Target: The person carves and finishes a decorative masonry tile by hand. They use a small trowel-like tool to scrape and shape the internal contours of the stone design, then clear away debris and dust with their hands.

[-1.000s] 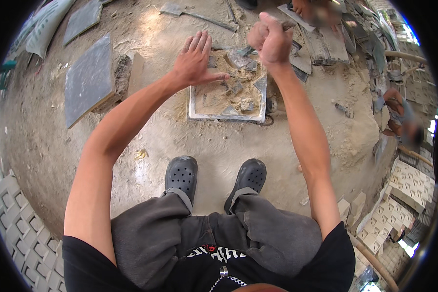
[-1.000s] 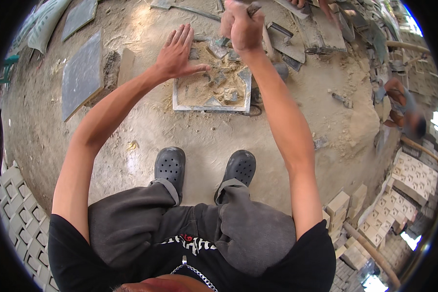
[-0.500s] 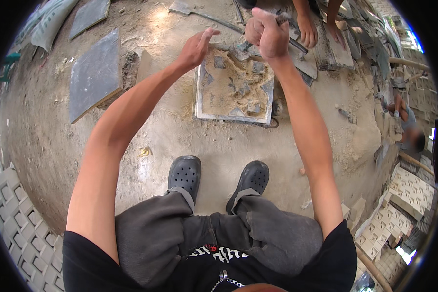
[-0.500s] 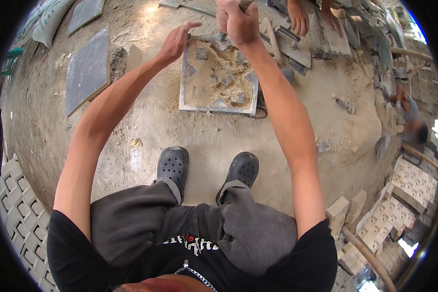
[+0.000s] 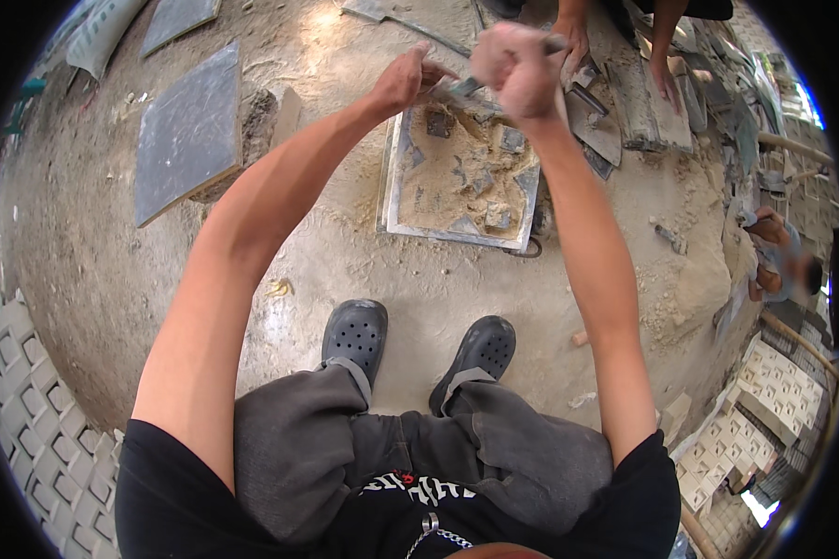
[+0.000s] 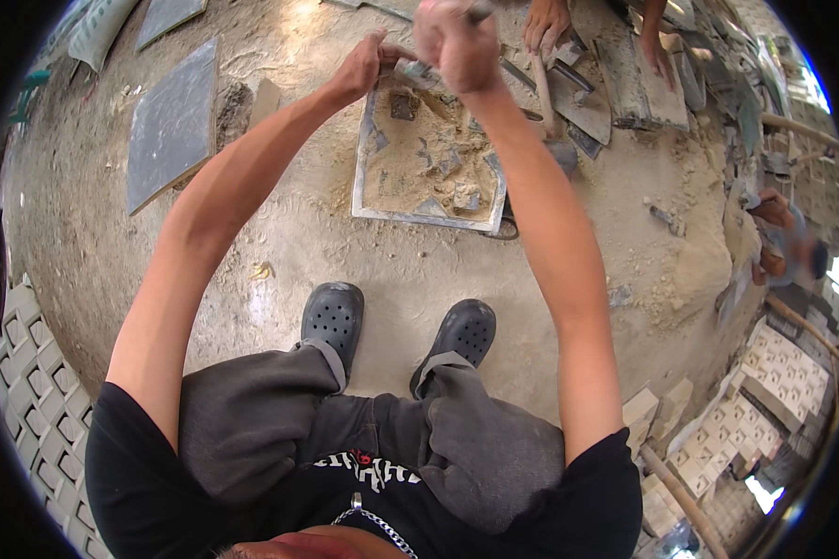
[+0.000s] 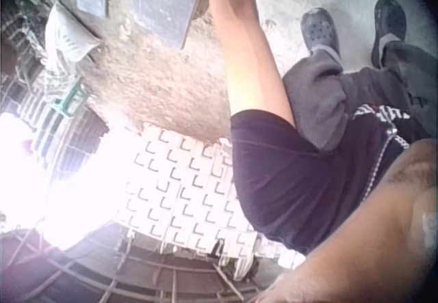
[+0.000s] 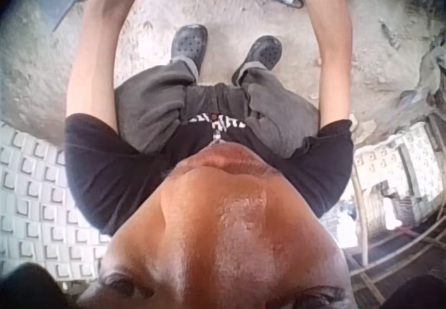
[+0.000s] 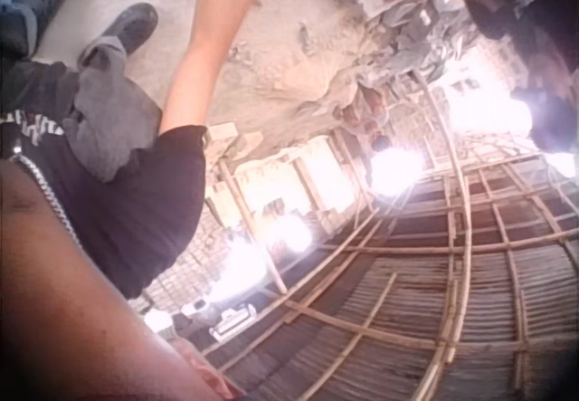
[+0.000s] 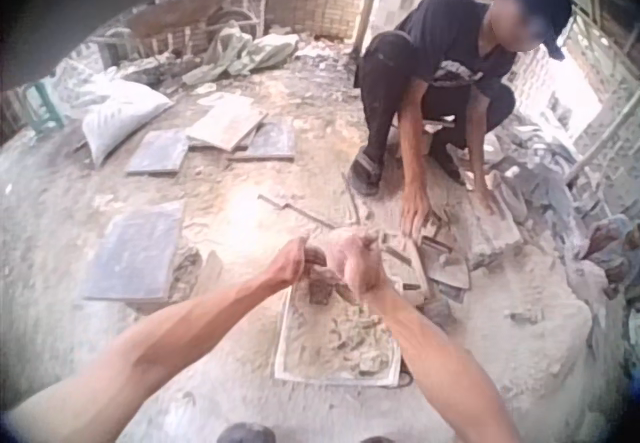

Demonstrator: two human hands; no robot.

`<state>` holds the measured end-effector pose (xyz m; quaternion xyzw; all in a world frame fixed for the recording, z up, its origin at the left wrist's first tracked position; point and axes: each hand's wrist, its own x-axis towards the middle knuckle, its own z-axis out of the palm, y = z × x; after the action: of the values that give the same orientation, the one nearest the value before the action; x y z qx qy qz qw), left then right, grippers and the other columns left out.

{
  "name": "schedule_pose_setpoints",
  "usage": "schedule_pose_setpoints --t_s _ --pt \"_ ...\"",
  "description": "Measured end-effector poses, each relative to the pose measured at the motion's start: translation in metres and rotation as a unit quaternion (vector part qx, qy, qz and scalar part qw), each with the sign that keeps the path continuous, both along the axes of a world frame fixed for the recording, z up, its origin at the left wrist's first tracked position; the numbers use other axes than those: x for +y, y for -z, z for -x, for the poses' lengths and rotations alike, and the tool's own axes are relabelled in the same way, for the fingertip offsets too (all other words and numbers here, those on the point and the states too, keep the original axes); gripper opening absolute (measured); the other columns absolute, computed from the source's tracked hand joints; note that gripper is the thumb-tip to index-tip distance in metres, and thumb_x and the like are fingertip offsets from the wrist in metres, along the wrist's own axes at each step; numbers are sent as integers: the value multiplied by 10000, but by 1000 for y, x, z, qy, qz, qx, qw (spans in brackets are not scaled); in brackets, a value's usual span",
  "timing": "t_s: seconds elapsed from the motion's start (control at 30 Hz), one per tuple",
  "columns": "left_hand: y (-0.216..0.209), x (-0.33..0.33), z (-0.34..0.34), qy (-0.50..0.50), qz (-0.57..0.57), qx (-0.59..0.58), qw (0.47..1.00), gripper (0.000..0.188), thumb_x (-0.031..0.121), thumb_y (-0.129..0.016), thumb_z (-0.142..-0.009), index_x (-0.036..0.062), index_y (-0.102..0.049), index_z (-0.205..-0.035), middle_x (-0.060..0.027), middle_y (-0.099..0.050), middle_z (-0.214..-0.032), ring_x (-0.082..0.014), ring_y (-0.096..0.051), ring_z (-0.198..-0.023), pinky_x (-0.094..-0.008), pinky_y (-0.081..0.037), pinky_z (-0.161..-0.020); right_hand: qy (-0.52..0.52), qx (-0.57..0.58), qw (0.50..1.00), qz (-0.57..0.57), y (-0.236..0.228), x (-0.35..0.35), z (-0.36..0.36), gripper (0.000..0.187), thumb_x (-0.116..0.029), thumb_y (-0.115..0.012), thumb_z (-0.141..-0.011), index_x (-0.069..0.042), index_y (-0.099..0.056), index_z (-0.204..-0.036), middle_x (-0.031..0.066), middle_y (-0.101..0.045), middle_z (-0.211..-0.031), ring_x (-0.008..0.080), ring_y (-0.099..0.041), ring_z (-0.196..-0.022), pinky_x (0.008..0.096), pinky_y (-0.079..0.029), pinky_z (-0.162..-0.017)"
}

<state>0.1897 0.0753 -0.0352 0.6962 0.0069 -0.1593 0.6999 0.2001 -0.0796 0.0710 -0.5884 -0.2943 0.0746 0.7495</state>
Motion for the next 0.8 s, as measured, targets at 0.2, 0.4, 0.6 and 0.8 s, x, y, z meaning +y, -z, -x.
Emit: schedule_pose_setpoints --t_s 0.2,0.4,0.6,0.8 --pt "32 7 -1 -5 21 -49 999 811 469 -103 -990 -101 -672 -1090 -231 -713 -988 -263 -621 -807 -341 -473 -782 -54 14 997 49 14 13 3 447 -183 -357 -978 -116 -288 -541 -3 -300 -453 110 -227 -397 303 -204 -401" --pt "15 0 1 -47 41 -5 998 805 454 -109 -978 -128 -652 -1099 -252 -691 -1013 -298 -642 -903 -342 -476 -896 -82 -96 992 14 17 13 -4 461 -185 -331 -986 -118 -291 -532 1 -298 -455 111 -236 -398 295 -220 -400" --pt "29 11 5 -22 117 35 992 783 424 -111 -977 -147 -634 -1093 -259 -685 -1034 -321 -638 -932 -375 -484 -899 -105 24 992 69 -1 21 -1 462 -163 -359 -977 -99 -272 -527 2 -304 -468 113 -239 -409 292 -240 -431" --pt "15 3 6 -17 -2 19 1000 808 406 -56 -981 -135 -647 -1090 -255 -690 -1021 -323 -642 -940 -387 -480 -928 -60 -70 994 58 25 18 4 481 -191 -367 -987 -114 -313 -515 -4 -281 -463 110 -279 -410 289 -242 -416"
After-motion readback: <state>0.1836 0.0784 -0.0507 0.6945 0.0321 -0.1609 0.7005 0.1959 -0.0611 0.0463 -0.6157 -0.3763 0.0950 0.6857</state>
